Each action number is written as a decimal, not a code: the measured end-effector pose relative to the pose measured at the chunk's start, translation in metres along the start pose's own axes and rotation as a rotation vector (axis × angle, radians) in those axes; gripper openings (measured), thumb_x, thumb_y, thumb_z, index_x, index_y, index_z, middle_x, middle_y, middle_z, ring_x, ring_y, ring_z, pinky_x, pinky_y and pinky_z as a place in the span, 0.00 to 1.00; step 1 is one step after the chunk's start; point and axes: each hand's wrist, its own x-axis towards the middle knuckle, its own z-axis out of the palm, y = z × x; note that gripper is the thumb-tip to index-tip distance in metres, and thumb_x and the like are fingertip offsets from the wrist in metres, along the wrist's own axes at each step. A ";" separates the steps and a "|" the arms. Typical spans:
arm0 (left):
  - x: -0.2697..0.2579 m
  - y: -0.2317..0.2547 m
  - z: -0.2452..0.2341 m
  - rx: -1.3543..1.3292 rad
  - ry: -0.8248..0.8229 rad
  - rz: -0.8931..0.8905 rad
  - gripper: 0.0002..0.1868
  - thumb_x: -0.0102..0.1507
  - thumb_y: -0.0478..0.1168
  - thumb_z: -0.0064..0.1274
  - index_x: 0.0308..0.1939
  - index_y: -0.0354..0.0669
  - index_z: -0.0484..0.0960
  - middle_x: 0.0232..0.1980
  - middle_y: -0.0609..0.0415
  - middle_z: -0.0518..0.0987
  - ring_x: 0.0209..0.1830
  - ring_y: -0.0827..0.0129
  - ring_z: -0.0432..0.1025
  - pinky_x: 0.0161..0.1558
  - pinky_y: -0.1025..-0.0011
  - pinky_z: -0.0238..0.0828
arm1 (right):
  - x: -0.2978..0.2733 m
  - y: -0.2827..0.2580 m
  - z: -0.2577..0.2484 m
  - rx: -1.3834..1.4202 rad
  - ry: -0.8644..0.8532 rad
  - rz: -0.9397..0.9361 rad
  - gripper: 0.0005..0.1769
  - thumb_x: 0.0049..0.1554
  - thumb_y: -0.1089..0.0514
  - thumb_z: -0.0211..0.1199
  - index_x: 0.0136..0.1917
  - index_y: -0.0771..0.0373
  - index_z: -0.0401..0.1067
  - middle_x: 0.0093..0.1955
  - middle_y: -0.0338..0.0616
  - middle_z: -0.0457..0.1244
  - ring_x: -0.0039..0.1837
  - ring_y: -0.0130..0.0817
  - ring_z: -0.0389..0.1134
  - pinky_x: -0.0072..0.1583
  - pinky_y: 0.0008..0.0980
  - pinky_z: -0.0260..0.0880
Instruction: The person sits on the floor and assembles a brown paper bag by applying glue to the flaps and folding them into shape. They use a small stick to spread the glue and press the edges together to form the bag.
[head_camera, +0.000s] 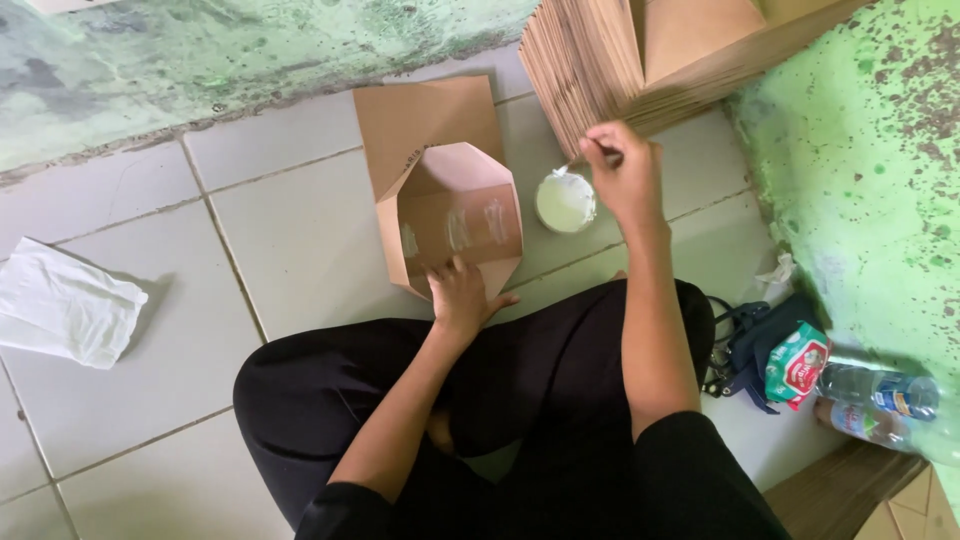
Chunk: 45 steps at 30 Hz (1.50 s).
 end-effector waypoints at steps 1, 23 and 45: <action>-0.001 -0.002 -0.002 -0.001 0.003 0.001 0.55 0.43 0.92 0.36 0.38 0.44 0.81 0.41 0.46 0.77 0.35 0.51 0.75 0.49 0.41 0.63 | -0.006 0.009 -0.003 -0.002 0.001 -0.002 0.02 0.64 0.66 0.68 0.52 0.64 0.77 0.42 0.52 0.72 0.45 0.46 0.76 0.46 0.41 0.76; 0.000 -0.019 -0.044 -0.159 -0.279 0.072 0.58 0.54 0.88 0.27 0.56 0.39 0.78 0.51 0.47 0.74 0.50 0.44 0.75 0.53 0.45 0.61 | -0.050 0.003 0.115 0.017 -0.778 0.161 0.11 0.55 0.67 0.62 0.52 0.67 0.74 0.48 0.62 0.70 0.53 0.61 0.73 0.55 0.53 0.73; 0.049 -0.134 0.039 -0.352 0.169 0.037 0.15 0.56 0.32 0.56 0.44 0.51 0.89 0.46 0.55 0.83 0.50 0.53 0.79 0.43 0.60 0.80 | -0.067 0.033 0.149 -0.108 -0.577 -0.042 0.17 0.45 0.59 0.65 0.50 0.56 0.69 0.42 0.52 0.66 0.47 0.54 0.72 0.52 0.47 0.73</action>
